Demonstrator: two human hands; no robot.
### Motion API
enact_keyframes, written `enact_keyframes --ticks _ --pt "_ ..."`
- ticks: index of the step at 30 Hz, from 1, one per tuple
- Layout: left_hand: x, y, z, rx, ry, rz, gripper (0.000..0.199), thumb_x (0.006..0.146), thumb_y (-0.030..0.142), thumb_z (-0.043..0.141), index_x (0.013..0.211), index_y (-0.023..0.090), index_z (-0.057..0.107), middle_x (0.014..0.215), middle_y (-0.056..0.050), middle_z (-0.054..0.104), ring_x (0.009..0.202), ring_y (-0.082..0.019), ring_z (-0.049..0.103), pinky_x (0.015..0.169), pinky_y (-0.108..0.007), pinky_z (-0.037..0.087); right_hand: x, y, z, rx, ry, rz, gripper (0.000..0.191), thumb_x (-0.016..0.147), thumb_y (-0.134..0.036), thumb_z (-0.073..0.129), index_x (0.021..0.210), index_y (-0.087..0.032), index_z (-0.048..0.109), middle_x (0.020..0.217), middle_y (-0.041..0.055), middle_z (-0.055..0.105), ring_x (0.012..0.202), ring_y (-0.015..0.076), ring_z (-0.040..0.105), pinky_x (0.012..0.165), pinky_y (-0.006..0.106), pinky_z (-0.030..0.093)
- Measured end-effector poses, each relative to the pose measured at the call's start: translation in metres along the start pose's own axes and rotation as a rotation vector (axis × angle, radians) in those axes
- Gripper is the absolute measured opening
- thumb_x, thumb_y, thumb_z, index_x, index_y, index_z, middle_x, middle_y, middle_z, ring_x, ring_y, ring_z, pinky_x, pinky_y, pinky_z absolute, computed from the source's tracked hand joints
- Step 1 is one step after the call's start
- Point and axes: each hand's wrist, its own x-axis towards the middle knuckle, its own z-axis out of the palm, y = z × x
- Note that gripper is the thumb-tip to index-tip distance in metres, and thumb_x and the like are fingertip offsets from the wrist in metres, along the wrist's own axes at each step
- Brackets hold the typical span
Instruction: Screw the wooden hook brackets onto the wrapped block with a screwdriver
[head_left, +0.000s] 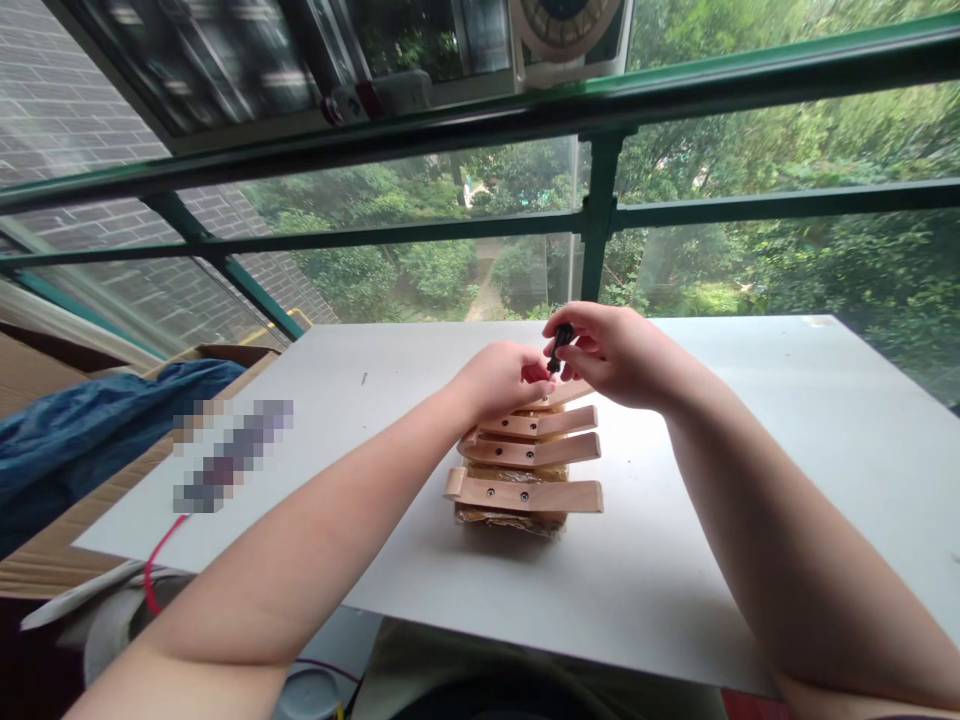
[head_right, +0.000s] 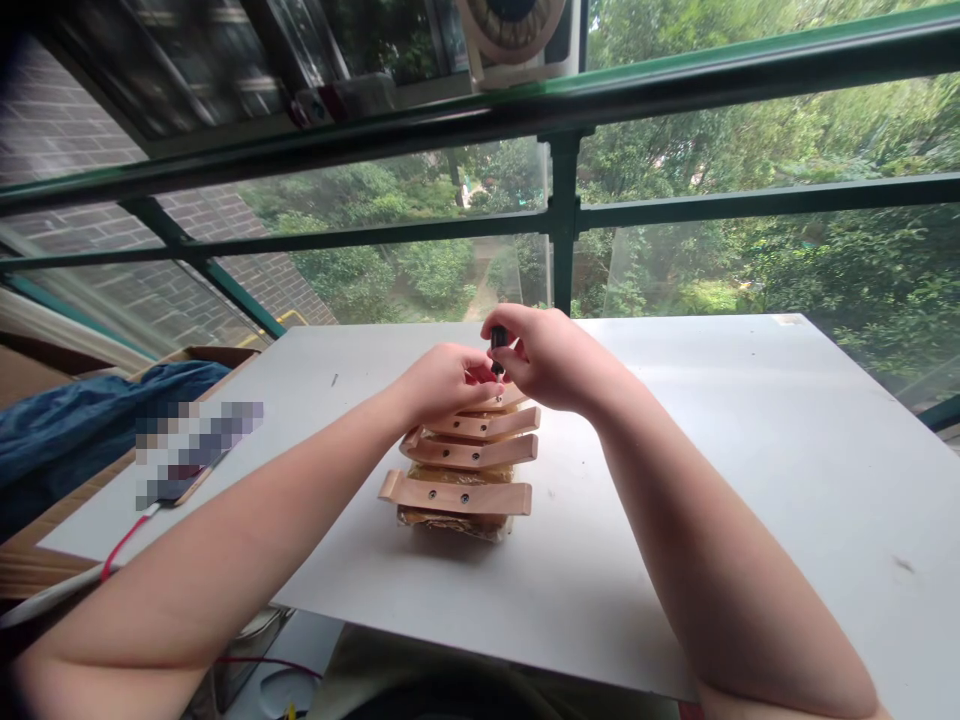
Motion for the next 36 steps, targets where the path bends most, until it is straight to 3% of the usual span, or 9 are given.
enact_keyframes --ticks 4,8,15,19,23,28,31,36 --pt "-0.001 0.001 0.0 -0.033 -0.025 0.017 0.02 0.08 0.033 0.06 0.082 0.018 0.073 0.078 -0.001 0.074 0.069 -0.014 0.064 0.061 -0.024 0.043 0.002 -0.002 0.005 -0.086 0.087 0.033 0.007 0.079 -0.026 0.061 0.083 -0.022 0.056 0.069 -0.0012 0.064 0.062 0.0142 0.056 0.059 0.026 0.038" --pt "-0.002 0.002 0.0 -0.007 -0.008 0.031 0.019 0.08 0.03 0.058 0.082 0.018 0.073 0.079 -0.001 0.075 0.07 -0.015 0.065 0.062 -0.025 0.043 0.005 -0.003 0.015 -0.076 0.175 0.057 0.023 0.078 -0.031 0.062 0.075 -0.023 0.04 0.061 -0.0054 0.054 0.055 0.0112 0.047 0.054 0.025 0.032" --pt "-0.005 0.0 0.001 -0.045 0.078 0.052 0.021 0.08 0.038 0.065 0.09 0.022 0.074 0.093 0.001 0.077 0.084 -0.018 0.068 0.074 -0.028 0.046 0.006 0.0 0.016 -0.052 0.182 0.11 0.026 0.077 -0.032 0.061 0.075 -0.024 0.036 0.058 -0.0061 0.051 0.054 0.0113 0.044 0.052 0.025 0.03" --pt "-0.007 0.0 0.0 -0.055 0.144 0.081 0.021 0.081 0.039 0.066 0.088 0.022 0.075 0.091 0.0 0.076 0.085 -0.019 0.067 0.076 -0.029 0.045 0.006 -0.001 0.016 -0.055 0.181 0.115 0.029 0.077 -0.032 0.062 0.074 -0.024 0.035 0.057 -0.0063 0.05 0.053 0.0108 0.042 0.051 0.024 0.029" --pt "-0.007 0.0 0.0 -0.051 0.152 0.082 0.018 0.081 0.036 0.066 0.085 0.021 0.076 0.087 0.0 0.076 0.083 -0.018 0.067 0.074 -0.028 0.045 0.004 -0.005 0.011 -0.13 0.154 0.052 0.021 0.078 -0.033 0.064 0.078 -0.023 0.045 0.063 -0.0042 0.056 0.054 0.011 0.045 0.052 0.025 0.032" --pt "-0.007 -0.001 0.001 -0.077 0.14 0.068 0.02 0.08 0.039 0.067 0.084 0.022 0.076 0.087 0.001 0.076 0.082 -0.018 0.067 0.075 -0.029 0.045 -0.002 -0.009 -0.002 -0.056 -0.001 -0.085 0.025 0.083 -0.021 0.058 0.108 -0.022 0.059 0.097 0.0024 0.071 0.065 0.0123 0.06 0.058 0.025 0.042" --pt "-0.006 -0.002 0.001 -0.089 0.13 0.053 0.021 0.08 0.04 0.067 0.085 0.023 0.077 0.089 0.001 0.077 0.084 -0.018 0.068 0.076 -0.029 0.046 -0.004 -0.007 -0.008 -0.05 -0.012 -0.071 0.031 0.083 -0.013 0.052 0.11 -0.023 0.063 0.097 0.002 0.073 0.073 0.0144 0.065 0.064 0.026 0.046" --pt "-0.006 -0.003 0.002 -0.1 0.106 0.066 0.019 0.08 0.035 0.065 0.088 0.023 0.077 0.089 0.001 0.077 0.084 -0.017 0.068 0.077 -0.028 0.047 -0.003 -0.006 -0.012 -0.064 -0.009 -0.031 0.022 0.085 -0.023 0.058 0.103 -0.022 0.07 0.087 0.0028 0.074 0.076 0.0175 0.068 0.07 0.029 0.049"
